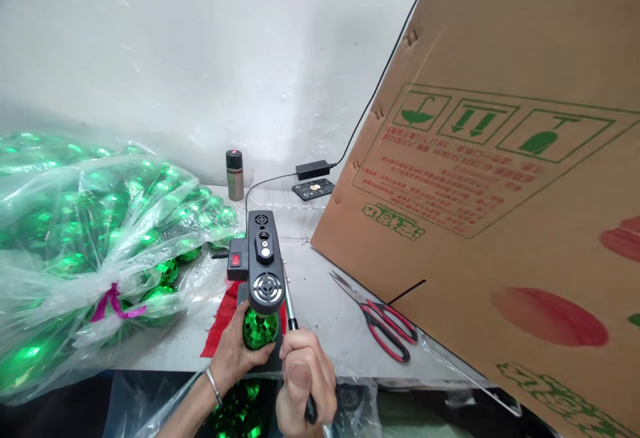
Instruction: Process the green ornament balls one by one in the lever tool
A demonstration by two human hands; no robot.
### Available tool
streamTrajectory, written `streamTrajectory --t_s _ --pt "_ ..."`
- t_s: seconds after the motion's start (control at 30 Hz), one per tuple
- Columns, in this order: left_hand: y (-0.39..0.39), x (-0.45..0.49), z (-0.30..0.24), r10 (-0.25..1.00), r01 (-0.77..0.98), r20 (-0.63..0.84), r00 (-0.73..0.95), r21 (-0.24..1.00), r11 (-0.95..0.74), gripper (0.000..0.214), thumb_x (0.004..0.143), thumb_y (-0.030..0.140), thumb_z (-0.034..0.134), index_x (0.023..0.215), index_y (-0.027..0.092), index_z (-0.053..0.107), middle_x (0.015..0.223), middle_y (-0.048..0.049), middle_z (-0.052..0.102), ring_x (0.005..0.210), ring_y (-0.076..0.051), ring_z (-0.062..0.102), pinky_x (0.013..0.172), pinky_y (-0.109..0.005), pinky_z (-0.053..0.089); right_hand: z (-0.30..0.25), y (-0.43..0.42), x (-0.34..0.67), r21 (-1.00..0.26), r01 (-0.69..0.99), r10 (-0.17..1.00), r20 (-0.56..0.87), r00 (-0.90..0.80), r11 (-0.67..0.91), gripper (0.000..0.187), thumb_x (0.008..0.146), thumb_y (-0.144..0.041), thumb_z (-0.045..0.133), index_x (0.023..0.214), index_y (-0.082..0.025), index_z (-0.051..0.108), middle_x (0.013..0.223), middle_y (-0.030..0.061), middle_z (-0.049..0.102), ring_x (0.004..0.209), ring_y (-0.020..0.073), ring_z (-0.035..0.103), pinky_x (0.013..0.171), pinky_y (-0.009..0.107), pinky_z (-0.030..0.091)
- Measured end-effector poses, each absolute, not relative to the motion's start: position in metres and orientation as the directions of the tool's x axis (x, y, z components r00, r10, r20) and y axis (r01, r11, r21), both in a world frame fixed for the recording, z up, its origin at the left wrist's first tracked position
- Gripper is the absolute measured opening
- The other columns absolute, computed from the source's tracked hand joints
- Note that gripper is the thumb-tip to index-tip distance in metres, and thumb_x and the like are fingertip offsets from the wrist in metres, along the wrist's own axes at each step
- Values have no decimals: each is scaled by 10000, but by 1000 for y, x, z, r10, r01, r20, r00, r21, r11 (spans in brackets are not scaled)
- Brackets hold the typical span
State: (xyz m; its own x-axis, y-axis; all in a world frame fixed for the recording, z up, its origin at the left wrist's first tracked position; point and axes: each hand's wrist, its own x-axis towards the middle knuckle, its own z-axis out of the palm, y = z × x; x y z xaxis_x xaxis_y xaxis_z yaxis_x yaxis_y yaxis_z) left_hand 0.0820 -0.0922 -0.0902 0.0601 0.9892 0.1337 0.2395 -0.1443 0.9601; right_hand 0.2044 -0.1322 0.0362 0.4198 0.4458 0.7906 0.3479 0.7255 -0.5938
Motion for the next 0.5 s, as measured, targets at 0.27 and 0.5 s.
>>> streamTrajectory --t_s 0.27,0.5 --pt "-90 81 -93 983 282 168 74 942 -182 818 675 302 897 1446 204 641 1423 -187 805 1339 -442 787 1196 -660 629 18 -131 208 -598 326 447 783 433 732 487 1192 -268 501 707 -235 534 666 -33 566 565 116 550 502 251 411" --pt "-88 82 -98 980 347 180 87 916 -199 830 686 328 904 1455 154 642 1431 -219 802 1362 -455 782 1210 -667 628 25 -129 202 -593 311 425 777 465 743 522 1200 -273 490 679 -239 486 648 -48 501 570 114 538 510 238 420"
